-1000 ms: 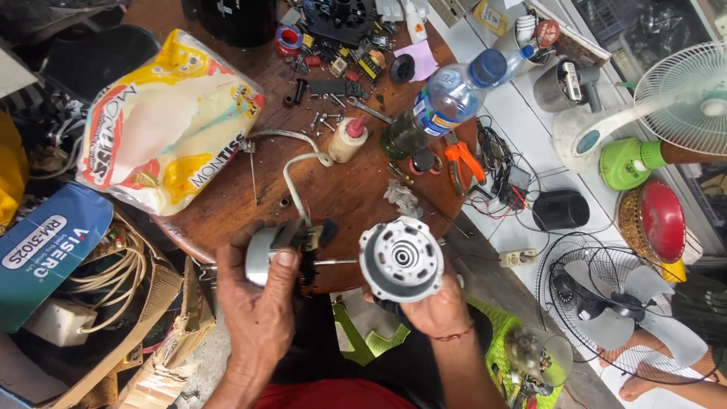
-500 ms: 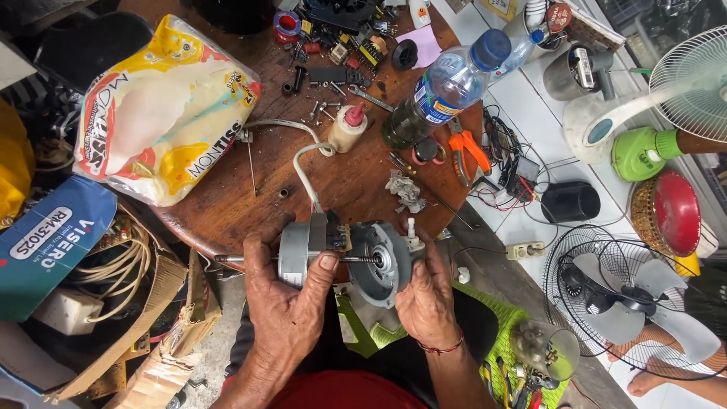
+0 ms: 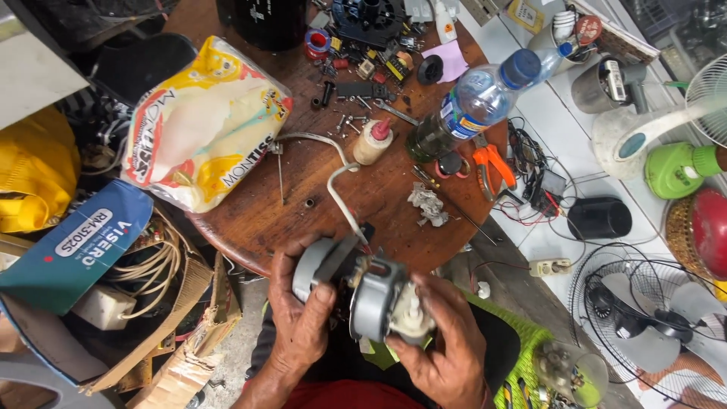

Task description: The person is repairing a fan motor by lubricating the shaft and assembling the housing components using a screwdriver.

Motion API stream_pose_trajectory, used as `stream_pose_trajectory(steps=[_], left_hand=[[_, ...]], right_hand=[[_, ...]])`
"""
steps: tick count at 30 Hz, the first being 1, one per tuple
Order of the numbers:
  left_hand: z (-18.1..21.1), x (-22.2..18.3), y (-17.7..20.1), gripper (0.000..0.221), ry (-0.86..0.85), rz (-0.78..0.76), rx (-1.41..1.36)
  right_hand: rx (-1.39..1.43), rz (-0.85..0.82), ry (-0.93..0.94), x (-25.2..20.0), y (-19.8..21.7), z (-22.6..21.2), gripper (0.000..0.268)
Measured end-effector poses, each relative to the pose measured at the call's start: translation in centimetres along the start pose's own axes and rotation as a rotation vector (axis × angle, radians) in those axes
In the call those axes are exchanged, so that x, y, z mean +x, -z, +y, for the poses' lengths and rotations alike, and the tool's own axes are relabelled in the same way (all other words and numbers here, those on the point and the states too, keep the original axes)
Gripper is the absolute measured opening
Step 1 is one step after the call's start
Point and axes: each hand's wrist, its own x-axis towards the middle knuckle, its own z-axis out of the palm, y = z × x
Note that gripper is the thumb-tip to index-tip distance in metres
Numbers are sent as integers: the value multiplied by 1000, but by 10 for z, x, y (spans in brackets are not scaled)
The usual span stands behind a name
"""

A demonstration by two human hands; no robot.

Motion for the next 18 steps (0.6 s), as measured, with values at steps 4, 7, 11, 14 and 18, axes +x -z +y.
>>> stream_pose_trajectory(steps=[4, 7, 11, 14, 18], left_hand=[[-8, -4, 1, 73, -149, -23, -175], [-6, -3, 4, 72, -221, -49, -118], [-10, -3, 8, 72, -285, -97, -40], [-10, 0, 7, 70, -341, -98, -52], [-11, 1, 13, 71, -428, -89, 27]], right_hand=[[-44, 134, -71, -8, -10, -23, 51], [-61, 161, -147, -18, -12, -28, 48], [-3, 43, -151, -31, -5, -16, 50], [-61, -2, -164, -32, -2, -17, 51], [-58, -73, -208, -43, -2, -10, 60]])
